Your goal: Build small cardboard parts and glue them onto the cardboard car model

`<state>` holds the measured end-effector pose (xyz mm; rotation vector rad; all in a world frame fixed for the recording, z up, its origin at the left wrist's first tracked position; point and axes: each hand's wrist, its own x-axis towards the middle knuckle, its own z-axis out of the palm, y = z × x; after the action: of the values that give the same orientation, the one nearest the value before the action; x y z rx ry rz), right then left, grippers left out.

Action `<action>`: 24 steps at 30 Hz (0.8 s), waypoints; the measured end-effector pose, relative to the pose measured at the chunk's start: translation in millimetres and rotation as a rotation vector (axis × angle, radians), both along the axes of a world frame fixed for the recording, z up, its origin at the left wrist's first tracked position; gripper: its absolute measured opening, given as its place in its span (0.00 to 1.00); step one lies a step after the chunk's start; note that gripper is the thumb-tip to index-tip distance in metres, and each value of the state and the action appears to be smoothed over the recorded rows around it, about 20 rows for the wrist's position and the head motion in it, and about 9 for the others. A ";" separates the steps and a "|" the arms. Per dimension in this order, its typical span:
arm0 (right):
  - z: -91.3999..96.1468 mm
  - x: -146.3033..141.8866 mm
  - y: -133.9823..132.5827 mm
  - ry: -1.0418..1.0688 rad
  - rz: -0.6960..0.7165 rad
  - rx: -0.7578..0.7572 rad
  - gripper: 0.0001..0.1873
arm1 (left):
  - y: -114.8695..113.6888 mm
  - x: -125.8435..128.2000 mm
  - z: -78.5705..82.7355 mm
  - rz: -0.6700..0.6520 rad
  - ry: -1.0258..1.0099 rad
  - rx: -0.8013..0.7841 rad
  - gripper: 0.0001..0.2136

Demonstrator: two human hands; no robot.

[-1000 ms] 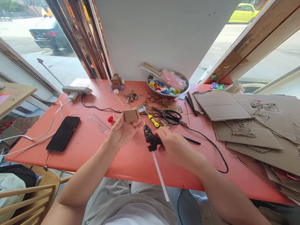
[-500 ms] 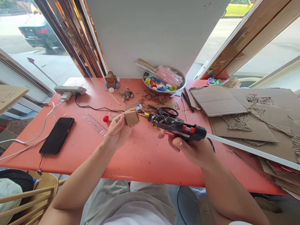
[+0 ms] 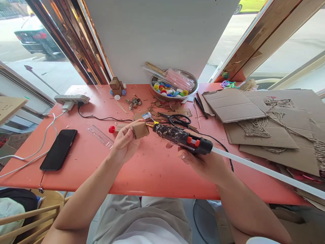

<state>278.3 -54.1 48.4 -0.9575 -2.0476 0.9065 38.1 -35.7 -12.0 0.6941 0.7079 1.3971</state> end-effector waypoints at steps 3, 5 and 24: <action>1.0 -1.3 -0.4 -0.011 -0.021 -0.020 0.22 | 0.1 0.0 1.1 -0.016 -0.017 0.024 0.21; 1.5 -1.7 -1.1 -0.037 -0.045 -0.032 0.20 | 0.4 0.5 2.4 -0.016 -0.006 0.037 0.21; -0.8 -0.2 -1.2 -0.071 -0.008 0.002 0.17 | 1.1 1.8 4.4 -0.026 -0.008 0.040 0.22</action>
<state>278.1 -55.3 47.6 -1.0090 -2.1024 0.8771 40.0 -34.6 -7.6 0.7264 0.6641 1.3928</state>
